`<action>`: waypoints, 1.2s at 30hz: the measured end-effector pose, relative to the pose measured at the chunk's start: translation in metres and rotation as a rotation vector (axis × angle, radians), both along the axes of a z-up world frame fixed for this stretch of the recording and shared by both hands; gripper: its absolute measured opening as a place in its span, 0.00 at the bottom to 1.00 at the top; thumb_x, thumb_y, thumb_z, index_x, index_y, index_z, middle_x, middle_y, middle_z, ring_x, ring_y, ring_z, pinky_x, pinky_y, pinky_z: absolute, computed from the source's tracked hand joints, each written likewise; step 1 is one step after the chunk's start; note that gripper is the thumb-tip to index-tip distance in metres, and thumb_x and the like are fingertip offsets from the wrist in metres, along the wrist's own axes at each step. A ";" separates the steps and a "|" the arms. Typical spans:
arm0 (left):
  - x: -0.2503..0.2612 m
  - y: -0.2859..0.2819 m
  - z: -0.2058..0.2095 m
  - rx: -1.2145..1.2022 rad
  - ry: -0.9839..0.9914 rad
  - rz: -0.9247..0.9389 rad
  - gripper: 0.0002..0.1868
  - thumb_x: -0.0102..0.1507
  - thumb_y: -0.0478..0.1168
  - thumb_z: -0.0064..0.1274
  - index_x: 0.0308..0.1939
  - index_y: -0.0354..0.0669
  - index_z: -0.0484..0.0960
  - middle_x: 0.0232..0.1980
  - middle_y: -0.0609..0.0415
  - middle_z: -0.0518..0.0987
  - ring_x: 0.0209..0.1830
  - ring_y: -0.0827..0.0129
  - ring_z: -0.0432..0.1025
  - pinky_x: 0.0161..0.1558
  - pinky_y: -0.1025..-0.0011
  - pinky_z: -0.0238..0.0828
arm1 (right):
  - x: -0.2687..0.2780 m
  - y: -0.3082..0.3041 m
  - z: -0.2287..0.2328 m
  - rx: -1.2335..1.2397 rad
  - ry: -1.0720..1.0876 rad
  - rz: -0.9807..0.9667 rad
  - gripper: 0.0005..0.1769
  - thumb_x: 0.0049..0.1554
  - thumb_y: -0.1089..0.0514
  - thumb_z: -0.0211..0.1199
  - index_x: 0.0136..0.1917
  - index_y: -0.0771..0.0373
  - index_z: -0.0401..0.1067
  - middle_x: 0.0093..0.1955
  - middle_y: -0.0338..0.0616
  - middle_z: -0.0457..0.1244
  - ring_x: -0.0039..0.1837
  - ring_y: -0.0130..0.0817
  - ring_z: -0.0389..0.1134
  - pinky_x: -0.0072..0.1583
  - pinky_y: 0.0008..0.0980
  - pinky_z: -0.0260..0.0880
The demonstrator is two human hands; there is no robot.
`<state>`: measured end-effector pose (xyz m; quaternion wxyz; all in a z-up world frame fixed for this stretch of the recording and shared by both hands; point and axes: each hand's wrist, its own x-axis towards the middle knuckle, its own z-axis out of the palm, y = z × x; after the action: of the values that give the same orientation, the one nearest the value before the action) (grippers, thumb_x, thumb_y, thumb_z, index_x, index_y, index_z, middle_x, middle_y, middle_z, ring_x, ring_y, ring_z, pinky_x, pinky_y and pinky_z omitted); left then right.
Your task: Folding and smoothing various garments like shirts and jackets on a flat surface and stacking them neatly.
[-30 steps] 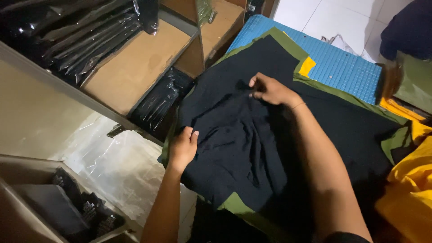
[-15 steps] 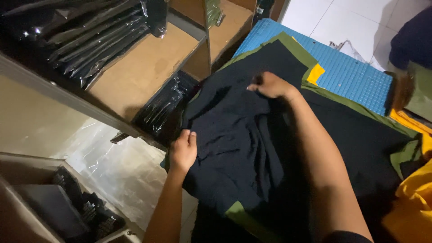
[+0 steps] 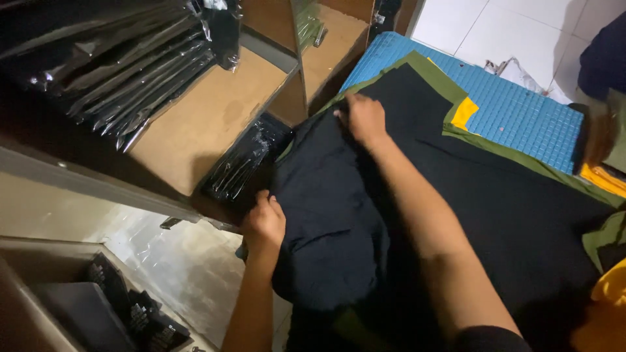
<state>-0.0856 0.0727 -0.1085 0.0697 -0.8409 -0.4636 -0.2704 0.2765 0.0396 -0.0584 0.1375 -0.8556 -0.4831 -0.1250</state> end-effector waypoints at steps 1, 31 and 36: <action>0.000 -0.001 -0.003 0.000 0.000 0.002 0.10 0.66 0.51 0.51 0.47 0.57 0.82 0.20 0.61 0.78 0.22 0.64 0.79 0.29 0.65 0.78 | -0.007 -0.005 -0.003 0.000 0.000 0.002 0.23 0.56 0.38 0.69 0.59 0.50 0.74 0.48 0.40 0.70 0.52 0.43 0.75 0.50 0.46 0.77; 0.251 0.034 0.011 -0.028 -0.058 -0.608 0.11 0.65 0.51 0.55 0.47 0.54 0.78 0.46 0.60 0.73 0.51 0.58 0.66 0.49 0.52 0.65 | 0.037 -0.078 -0.009 -0.280 0.500 -0.086 0.35 0.53 0.42 0.69 0.71 0.53 0.68 0.75 0.62 0.59 0.71 0.62 0.64 0.61 0.71 0.67; 0.248 0.043 0.025 0.014 -0.379 -0.685 0.09 0.72 0.48 0.47 0.45 0.49 0.75 0.37 0.54 0.74 0.40 0.52 0.74 0.38 0.56 0.73 | 0.031 -0.101 0.082 -0.145 0.896 0.010 0.29 0.50 0.38 0.68 0.53 0.63 0.77 0.53 0.59 0.71 0.62 0.57 0.71 0.59 0.52 0.71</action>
<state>0.1620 0.1154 -0.0832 -0.1058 -0.8817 -0.1589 -0.4315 0.3074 -0.0609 0.0233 0.2733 -0.8304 -0.3875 0.2925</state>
